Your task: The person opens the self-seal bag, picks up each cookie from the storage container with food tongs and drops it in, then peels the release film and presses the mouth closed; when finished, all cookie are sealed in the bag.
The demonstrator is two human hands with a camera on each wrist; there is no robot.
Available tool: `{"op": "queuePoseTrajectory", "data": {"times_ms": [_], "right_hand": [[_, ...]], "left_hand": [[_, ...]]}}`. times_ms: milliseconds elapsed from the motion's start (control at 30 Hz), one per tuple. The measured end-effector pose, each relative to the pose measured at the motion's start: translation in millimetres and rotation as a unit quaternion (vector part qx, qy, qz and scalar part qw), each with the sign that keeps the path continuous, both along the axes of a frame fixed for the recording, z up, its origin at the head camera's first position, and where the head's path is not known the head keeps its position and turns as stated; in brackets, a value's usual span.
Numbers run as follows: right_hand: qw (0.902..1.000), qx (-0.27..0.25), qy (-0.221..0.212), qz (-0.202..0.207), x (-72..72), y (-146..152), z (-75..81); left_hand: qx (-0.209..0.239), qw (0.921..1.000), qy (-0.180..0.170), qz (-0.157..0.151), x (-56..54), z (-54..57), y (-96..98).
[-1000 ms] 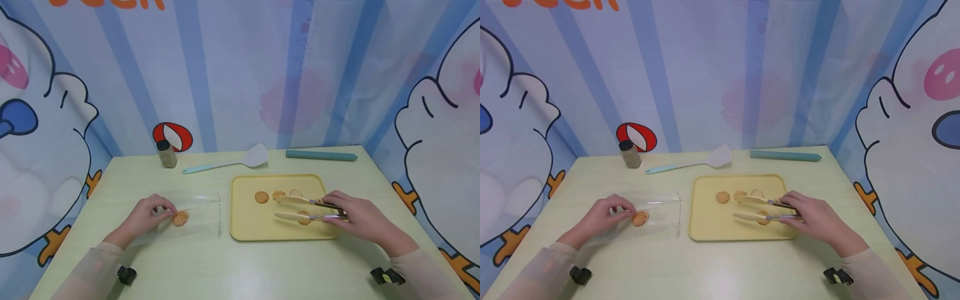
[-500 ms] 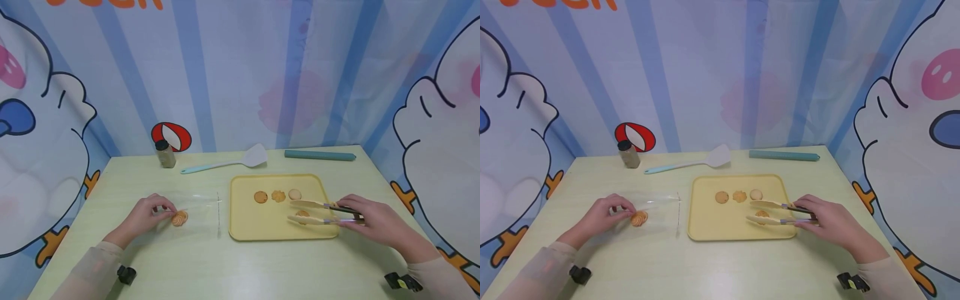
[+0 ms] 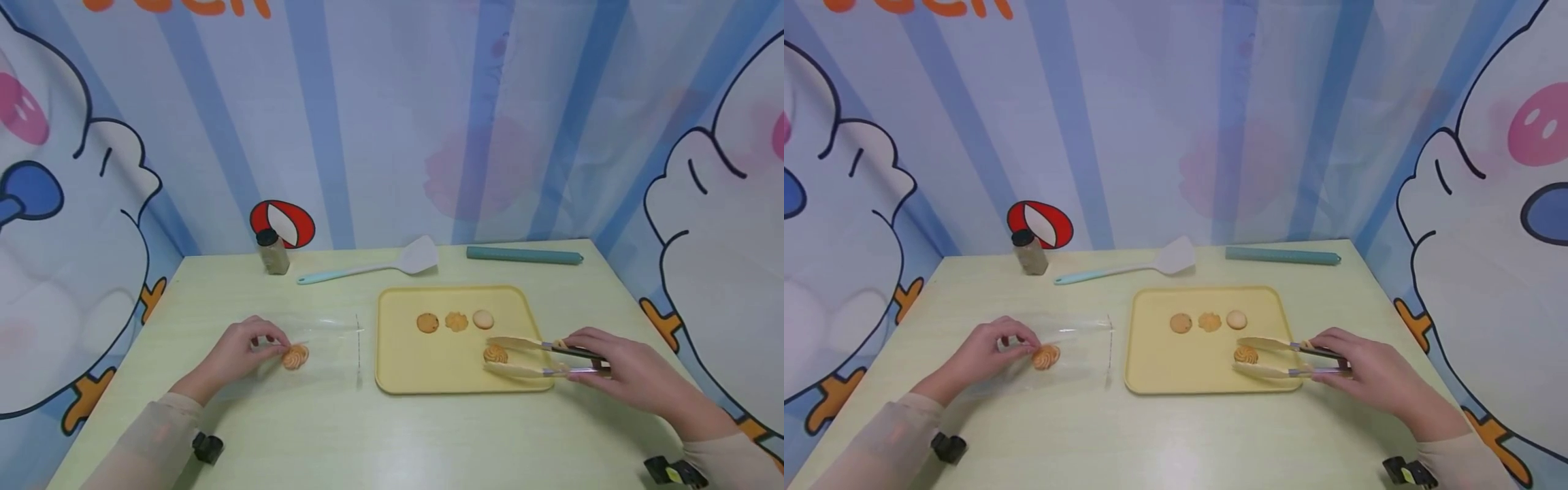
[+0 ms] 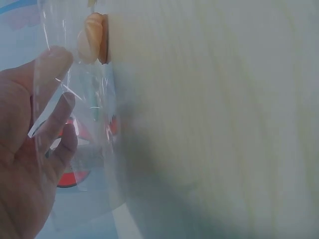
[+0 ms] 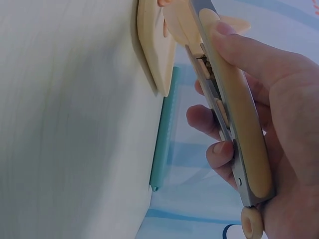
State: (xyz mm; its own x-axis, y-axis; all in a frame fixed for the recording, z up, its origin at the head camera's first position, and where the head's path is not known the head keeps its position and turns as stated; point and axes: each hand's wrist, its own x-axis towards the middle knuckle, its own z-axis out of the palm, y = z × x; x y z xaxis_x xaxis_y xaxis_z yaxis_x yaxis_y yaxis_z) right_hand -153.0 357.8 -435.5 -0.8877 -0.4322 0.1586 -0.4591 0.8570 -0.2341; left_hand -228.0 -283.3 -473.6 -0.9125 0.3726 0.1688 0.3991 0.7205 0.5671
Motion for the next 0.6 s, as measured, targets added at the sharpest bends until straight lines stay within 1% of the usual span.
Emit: {"op": "queuePoseTrajectory", "data": {"times_ms": [167,267,500,600], "right_hand": [[0.9999,-0.012,-0.002,0.009,0.8,4.4,-1.9],[0.9998,-0.015,0.008,0.013,1.0,6.4,-3.5],[0.9996,-0.011,0.027,0.007,0.6,6.4,-7.8],[0.9988,-0.010,0.046,0.011,-0.7,3.1,-9.8]], "left_hand": [[-0.003,1.0000,-0.005,0.001,-0.1,-0.7,0.3],[-0.003,1.0000,-0.005,0.000,-0.1,-0.7,0.4],[-0.005,1.0000,-0.006,0.000,-0.6,0.2,1.2],[-0.006,1.0000,-0.003,-0.001,-0.9,0.2,1.2]]}}
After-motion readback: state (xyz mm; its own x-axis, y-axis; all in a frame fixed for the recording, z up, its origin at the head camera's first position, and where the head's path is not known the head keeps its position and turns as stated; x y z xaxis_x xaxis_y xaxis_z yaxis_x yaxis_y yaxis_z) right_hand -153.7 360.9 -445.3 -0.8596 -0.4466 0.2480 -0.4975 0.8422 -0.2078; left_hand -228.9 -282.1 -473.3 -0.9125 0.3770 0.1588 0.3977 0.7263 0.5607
